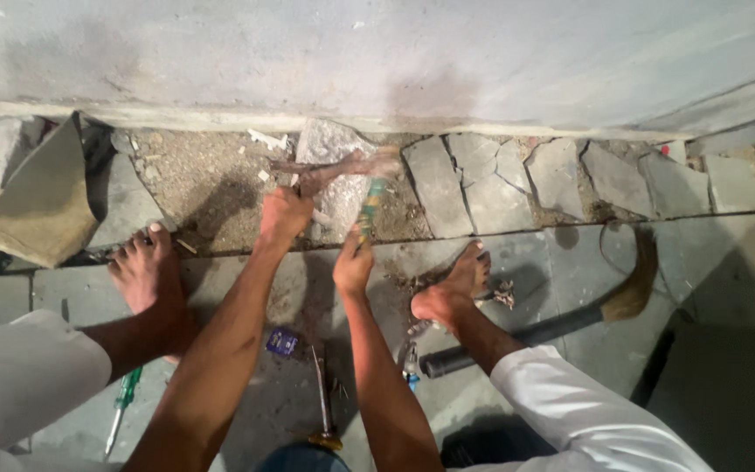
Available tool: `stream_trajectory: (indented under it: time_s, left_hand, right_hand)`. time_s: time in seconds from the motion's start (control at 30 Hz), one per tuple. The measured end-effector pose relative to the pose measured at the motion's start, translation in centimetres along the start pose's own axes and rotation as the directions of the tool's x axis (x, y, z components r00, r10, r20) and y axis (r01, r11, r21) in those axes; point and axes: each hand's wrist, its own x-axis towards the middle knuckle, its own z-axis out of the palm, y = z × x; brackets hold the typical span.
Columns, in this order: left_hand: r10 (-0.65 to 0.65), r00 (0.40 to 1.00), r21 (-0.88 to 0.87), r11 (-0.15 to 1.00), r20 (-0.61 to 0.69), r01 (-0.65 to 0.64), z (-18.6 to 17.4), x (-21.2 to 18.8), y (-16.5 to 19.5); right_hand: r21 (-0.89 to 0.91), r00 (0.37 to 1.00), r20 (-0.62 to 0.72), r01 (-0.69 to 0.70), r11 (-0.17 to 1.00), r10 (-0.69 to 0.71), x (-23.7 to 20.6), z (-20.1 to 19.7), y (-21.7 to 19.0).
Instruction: The person sits on the floor and hammers pieces of copper scrap flat on a stone slab using a mallet, repositioning each piece between strikes. They occasionally pick up new scrap pieces from a pile and continue hammering them flat.
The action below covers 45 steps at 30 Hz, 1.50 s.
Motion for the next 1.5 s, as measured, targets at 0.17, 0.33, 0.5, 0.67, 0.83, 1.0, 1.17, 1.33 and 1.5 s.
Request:
stream_trajectory:
  time_s: [0.17,0.33,0.5,0.67,0.83,1.0,1.17,1.33,1.5]
  left_hand:
    - [0.189,0.979,0.114,0.977,-0.078,-0.18,1.0,1.4,-0.7]
    - [0.018,0.998,0.039,0.999,-0.052,-0.016,-0.1,-0.1,0.5]
    - [0.043,0.994,0.067,0.997,-0.104,-0.036,-0.3,-0.6,1.6]
    - [0.143,0.983,0.093,0.987,-0.113,-0.133,0.7,0.4,0.3]
    - [0.112,0.992,0.084,0.991,-0.066,-0.106,1.3,1.0,-1.6]
    - [0.184,0.98,0.085,0.98,-0.074,-0.178,1.7,2.2,-2.3]
    - [0.036,0.999,0.137,0.99,-0.041,-0.03,1.4,2.0,-1.8]
    - [0.092,0.995,0.143,0.986,-0.027,-0.087,0.7,0.2,0.5]
    - [0.035,0.998,0.155,0.988,-0.052,-0.027,-0.1,-0.8,2.2]
  right_hand:
    - [0.233,0.527,0.312,-0.849,0.475,0.79,-0.2,-1.4,1.8]
    - [0.35,0.739,0.236,-0.67,0.655,0.631,4.0,-4.3,0.5]
    - [0.7,0.965,0.013,-0.196,0.687,0.263,9.8,-7.7,-1.8]
    - [0.531,0.98,-0.199,0.118,0.839,-0.012,8.3,-4.8,-0.6]
    - [0.08,0.879,0.244,-0.44,0.895,0.41,1.2,-0.6,0.6]
    - [0.353,0.466,0.463,-0.877,0.325,0.754,1.9,-2.1,2.2]
    - [0.552,0.756,0.293,-0.633,0.542,0.585,7.2,-6.0,-1.6]
    - [0.777,0.982,0.052,-0.155,0.611,0.183,10.1,-12.0,-6.0]
    - [0.687,0.975,-0.214,0.191,0.701,-0.056,7.4,-8.4,-3.1]
